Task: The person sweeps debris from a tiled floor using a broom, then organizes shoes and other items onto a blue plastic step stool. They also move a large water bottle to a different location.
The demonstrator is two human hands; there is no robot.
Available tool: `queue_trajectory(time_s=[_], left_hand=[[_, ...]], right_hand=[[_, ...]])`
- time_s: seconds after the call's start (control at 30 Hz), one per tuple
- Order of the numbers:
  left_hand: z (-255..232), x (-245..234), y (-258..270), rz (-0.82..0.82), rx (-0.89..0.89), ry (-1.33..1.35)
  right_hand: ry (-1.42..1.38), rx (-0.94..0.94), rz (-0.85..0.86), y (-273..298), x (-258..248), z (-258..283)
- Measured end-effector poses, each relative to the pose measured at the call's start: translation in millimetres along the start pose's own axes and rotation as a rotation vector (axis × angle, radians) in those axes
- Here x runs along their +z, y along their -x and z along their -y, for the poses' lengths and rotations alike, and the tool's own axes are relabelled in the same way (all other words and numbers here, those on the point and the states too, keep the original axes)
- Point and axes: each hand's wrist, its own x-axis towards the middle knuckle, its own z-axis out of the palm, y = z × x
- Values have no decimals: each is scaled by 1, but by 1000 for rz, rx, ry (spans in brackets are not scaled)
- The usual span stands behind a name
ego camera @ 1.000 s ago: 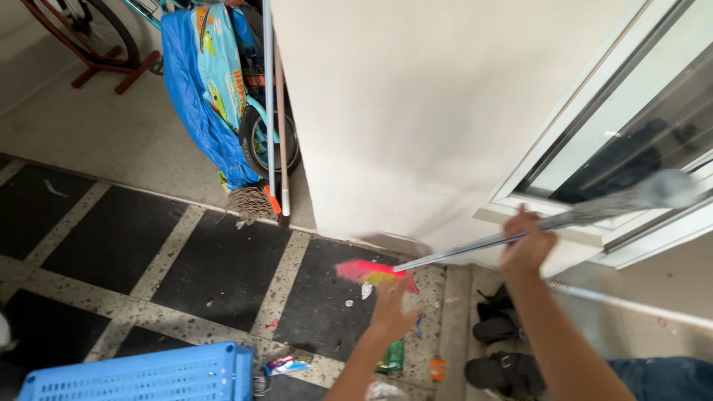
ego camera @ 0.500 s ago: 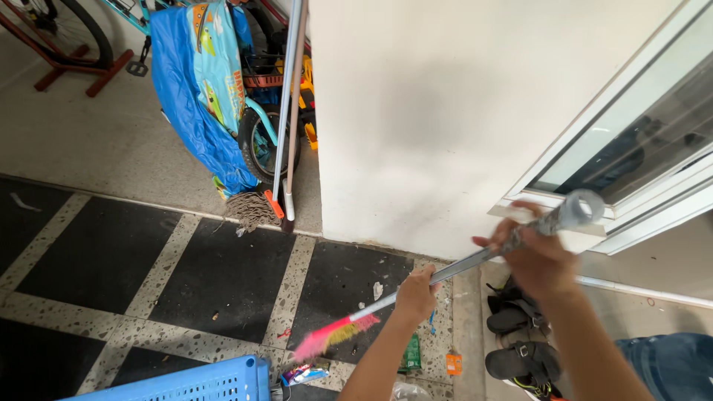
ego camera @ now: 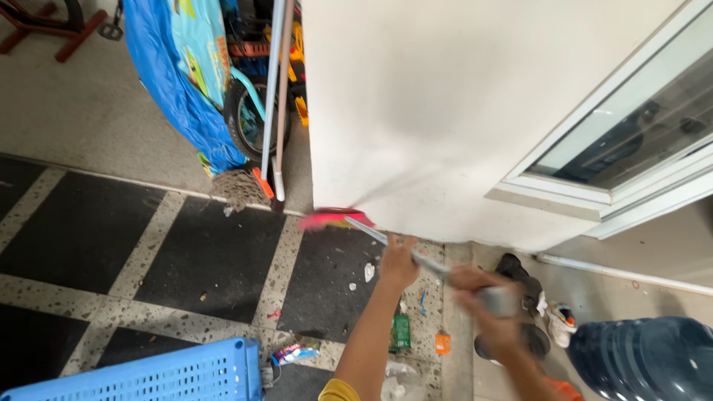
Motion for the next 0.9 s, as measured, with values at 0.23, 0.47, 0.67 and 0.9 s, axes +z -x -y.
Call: queue_trajectory(time_s=[0.23, 0.47, 0.67, 0.9], left_hand=[[40, 86, 43, -7, 82, -212], [-76, 120, 140, -39, 74, 52], [-133, 163, 86, -255, 152, 25], [-60, 254, 74, -149, 78, -25]], right_hand=[[-474, 89, -53, 47, -39, -46], [-642, 156, 47, 81, -172, 27], [-583, -11, 48, 79, -230, 32], [-378, 57, 74, 100, -213, -44]])
